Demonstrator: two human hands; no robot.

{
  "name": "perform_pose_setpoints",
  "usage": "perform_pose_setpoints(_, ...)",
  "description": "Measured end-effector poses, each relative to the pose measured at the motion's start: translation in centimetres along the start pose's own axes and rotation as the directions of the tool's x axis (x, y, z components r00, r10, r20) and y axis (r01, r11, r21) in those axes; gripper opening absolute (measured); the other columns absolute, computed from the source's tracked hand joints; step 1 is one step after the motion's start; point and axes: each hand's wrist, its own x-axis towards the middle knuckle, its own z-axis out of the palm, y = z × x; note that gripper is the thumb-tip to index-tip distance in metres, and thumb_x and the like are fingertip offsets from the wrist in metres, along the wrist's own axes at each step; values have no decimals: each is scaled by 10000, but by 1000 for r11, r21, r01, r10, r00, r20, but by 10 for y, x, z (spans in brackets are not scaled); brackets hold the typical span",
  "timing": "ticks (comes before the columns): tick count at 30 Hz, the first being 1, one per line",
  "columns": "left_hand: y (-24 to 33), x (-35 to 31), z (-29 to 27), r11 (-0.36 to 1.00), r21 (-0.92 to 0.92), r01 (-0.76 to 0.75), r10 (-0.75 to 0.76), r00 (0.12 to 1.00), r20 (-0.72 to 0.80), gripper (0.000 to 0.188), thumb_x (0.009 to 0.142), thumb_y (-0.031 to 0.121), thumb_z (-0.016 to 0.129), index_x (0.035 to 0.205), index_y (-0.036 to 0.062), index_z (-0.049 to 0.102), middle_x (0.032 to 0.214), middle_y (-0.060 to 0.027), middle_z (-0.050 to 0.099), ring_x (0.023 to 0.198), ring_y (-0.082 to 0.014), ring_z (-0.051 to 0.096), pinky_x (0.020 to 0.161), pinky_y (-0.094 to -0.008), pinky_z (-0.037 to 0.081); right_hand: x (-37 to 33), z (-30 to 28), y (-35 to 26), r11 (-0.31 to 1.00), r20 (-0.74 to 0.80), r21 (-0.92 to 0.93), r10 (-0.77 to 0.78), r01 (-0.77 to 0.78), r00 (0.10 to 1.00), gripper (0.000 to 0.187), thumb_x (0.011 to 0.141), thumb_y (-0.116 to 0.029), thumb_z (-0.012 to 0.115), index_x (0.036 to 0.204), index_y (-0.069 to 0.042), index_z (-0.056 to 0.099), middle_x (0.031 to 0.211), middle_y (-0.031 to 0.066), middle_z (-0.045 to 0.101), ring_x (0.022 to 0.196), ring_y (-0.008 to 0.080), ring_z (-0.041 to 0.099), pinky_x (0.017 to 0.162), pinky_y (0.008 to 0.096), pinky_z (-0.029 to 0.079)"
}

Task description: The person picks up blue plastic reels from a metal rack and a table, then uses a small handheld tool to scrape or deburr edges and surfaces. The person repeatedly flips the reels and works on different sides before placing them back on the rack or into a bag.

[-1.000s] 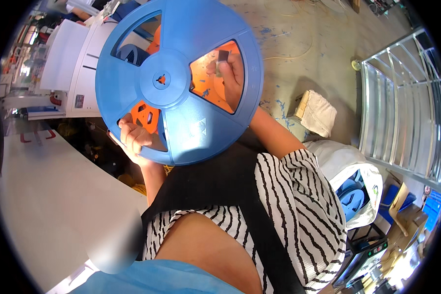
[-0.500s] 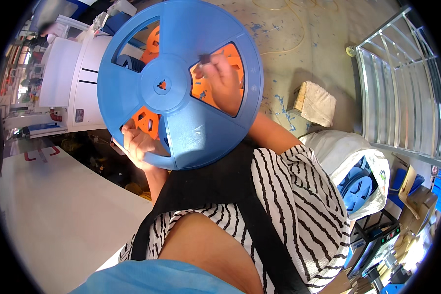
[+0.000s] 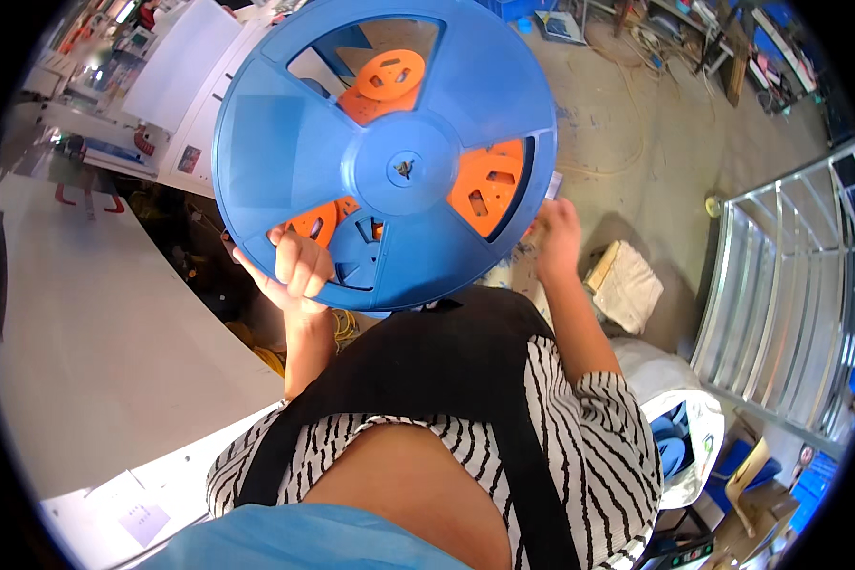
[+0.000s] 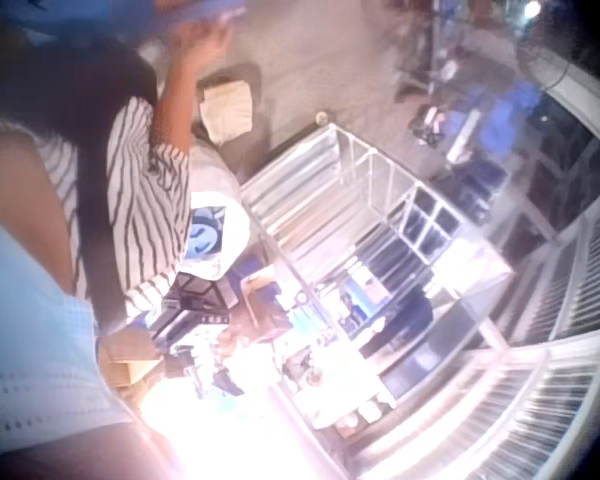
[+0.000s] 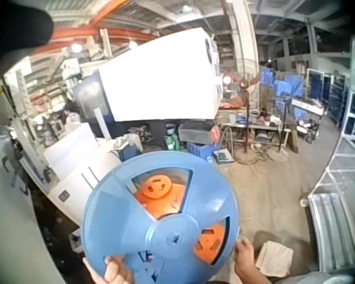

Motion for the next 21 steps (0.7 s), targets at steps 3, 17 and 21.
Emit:
perform_pose_setpoints(3,2,-5,-1,986,163,20,-21,1000,7,719,874,679,425,1145,20,521,532,41,329,322,-55,250,323,-216,180,-1,4,-36,979,50,184,-98,88,994,198,956,-201,455,985,-39,566,716,38,556,585,120,497,529,251,379)
perform_pose_setpoints(17,-15,-12,-1,866,497,57,-68,998,3,629,874,646,471,1061,49,529,491,43,297,295,-57,263,311,-215,216,-75,132,-148,917,683,-307,398,-254,613,273,964,-312,496,866,-61,542,563,11,509,354,62,396,322,211,272)
perform_pose_setpoints(21,-17,-15,1,853,518,62,-47,998,-41,627,851,646,517,1027,44,504,485,48,294,293,-53,259,316,-214,207,-76,131,-150,896,673,-318,444,-312,591,269,963,-305,502,858,-60,535,544,4,506,334,57,394,297,208,256)
